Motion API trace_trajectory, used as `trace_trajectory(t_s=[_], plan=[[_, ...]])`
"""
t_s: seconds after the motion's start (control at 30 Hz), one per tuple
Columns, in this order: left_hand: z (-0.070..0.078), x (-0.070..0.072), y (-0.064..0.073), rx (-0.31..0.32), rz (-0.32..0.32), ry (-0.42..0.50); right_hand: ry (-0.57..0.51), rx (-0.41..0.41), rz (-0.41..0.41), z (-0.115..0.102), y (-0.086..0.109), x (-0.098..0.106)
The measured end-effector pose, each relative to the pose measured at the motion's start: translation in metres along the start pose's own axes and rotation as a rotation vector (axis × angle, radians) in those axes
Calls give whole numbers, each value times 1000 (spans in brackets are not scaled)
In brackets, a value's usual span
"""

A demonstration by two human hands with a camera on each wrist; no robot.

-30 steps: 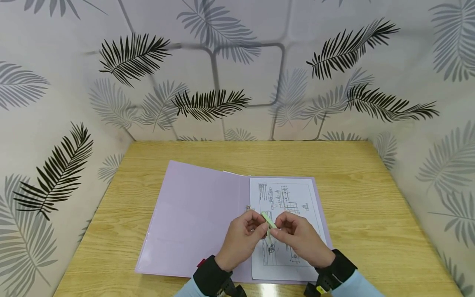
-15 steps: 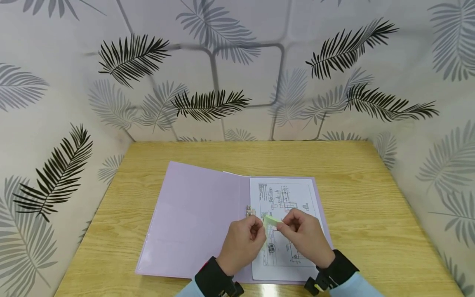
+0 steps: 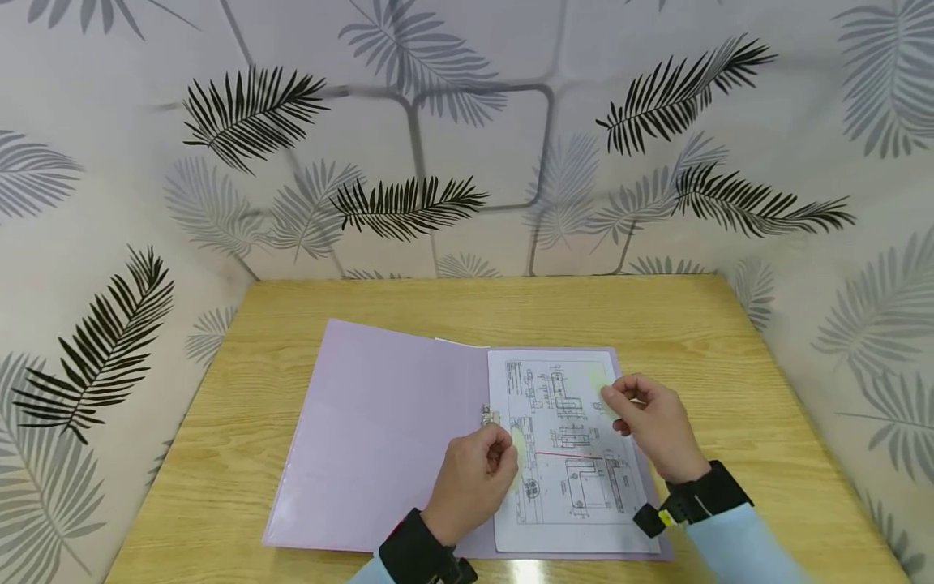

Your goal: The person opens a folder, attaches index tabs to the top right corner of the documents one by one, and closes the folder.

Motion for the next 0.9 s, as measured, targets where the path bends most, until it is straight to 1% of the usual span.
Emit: trace_trajectory(t_s=[0.1, 0.2, 0.27, 0.37, 0.5, 0.7, 0.9], plan=[[1, 0, 0, 11, -5, 9, -9, -38, 19, 10, -18, 22], [2, 0, 1, 24, -9, 12, -42, -55, 23, 18, -38, 40], [3, 0, 1, 28, -10, 11, -60, -60, 25, 22, -51, 49], [3, -1, 1, 26, -12, 11, -54, -84, 31, 29, -70, 56], [2, -2, 1, 16, -18, 17, -7, -151, 66, 40, -93, 60], [2, -3, 3, 16, -23, 19, 38, -271, 96, 63, -118, 57], [3, -4, 4, 12, -27, 32, 74, -315, 118, 85, -138, 50]])
Point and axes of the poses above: each hand's wrist, its own y-axis away from the middle knuckle, its own x-axis out of the back of the hand, z = x × y, the point moved 6 cm from there along -y, towards the middle knuckle, and after that the axes turned 1 degree about y, right-handed, at the moved point
